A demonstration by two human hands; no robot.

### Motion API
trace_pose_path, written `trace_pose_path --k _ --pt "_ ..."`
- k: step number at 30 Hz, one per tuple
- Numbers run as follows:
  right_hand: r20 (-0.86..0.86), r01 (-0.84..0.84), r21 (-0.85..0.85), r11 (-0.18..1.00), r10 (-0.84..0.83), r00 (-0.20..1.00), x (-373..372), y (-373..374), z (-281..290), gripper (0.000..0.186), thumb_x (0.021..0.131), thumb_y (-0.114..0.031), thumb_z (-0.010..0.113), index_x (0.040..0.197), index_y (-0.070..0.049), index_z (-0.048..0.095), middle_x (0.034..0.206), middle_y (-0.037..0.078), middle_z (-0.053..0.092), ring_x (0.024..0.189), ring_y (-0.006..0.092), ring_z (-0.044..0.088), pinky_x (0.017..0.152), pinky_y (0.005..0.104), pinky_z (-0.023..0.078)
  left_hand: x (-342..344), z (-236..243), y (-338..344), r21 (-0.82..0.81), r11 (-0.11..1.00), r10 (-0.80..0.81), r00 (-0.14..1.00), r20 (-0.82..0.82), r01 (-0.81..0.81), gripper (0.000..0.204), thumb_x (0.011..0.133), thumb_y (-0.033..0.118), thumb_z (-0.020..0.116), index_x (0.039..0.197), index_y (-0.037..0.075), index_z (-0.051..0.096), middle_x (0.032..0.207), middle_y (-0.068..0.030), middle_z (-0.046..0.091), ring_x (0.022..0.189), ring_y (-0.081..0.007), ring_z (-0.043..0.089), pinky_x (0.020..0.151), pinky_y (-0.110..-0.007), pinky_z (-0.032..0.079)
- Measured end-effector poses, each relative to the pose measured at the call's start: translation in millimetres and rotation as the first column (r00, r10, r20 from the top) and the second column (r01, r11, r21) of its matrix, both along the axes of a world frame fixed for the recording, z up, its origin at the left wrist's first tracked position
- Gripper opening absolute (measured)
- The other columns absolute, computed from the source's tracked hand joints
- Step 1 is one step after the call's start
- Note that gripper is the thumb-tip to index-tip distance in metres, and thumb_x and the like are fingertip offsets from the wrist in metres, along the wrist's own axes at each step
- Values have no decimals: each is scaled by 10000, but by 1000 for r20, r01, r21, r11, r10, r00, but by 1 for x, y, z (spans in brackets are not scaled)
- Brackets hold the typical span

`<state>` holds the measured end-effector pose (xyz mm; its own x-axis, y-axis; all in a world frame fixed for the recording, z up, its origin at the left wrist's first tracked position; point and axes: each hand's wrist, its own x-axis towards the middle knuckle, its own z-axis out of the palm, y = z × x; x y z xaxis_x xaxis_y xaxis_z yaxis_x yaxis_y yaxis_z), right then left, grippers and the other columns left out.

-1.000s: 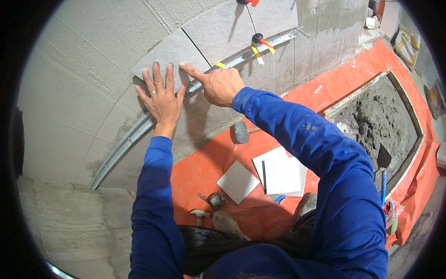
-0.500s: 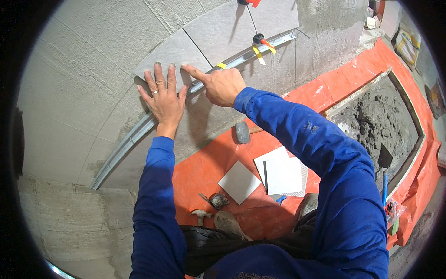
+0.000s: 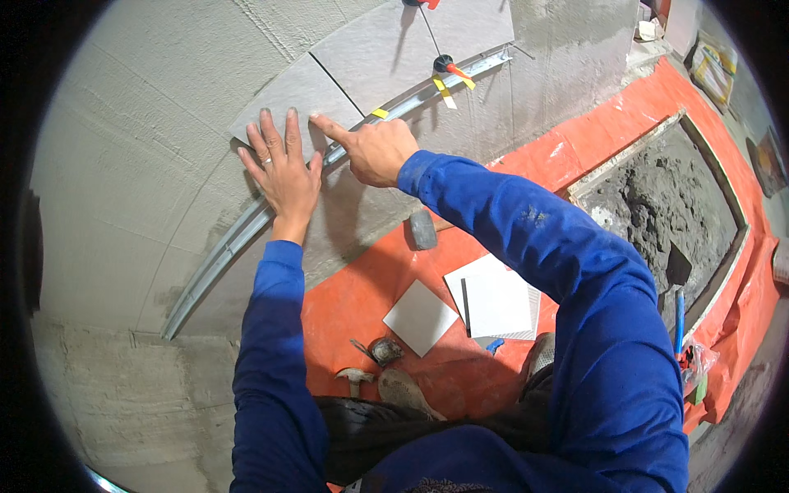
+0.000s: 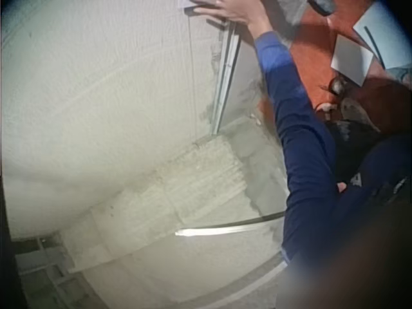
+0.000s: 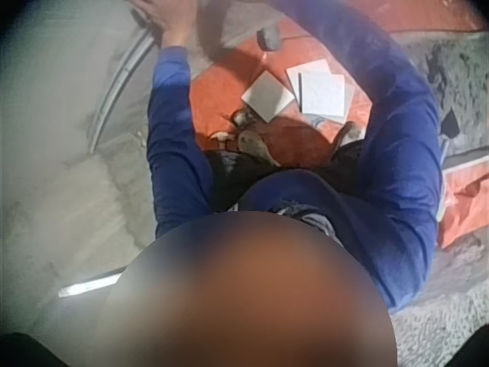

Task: The person applies cement to the back of a white tile using a trowel and places it on a wall next to a previously installed tile. They use a metal guide rail and tile leveling clips to align the tile, then press it into place.

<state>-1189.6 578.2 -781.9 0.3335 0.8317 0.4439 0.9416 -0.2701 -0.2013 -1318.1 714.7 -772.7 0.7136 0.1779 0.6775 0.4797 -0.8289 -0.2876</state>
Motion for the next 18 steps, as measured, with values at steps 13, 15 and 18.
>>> trace_pose_path --k 13,15,18 --pt "-15 -271 115 956 274 962 49 -45 23 197 830 -200 610 933 -50 685 728 158 659 657 334 643 603 432 518 13 -7 25 226 968 -128 988 90 105 736 882 545 616 1518 291 346 1583 -94 289 1429 -417 266 1144 -586 219" --pt "-92 -258 45 965 261 961 62 -73 15 167 794 -147 583 817 2 655 660 216 594 594 394 589 567 454 488 12 -13 30 235 959 -194 972 130 160 715 893 572 590 1514 317 344 1580 -76 297 1427 -412 272 1143 -586 225" --pt "-265 -168 -283 944 91 960 84 -118 -12 180 805 -189 602 835 -30 681 740 208 664 689 362 669 626 446 523 16 -18 36 220 952 -251 955 157 214 698 903 595 564 1513 346 335 1577 -56 305 1427 -404 275 1141 -594 225"
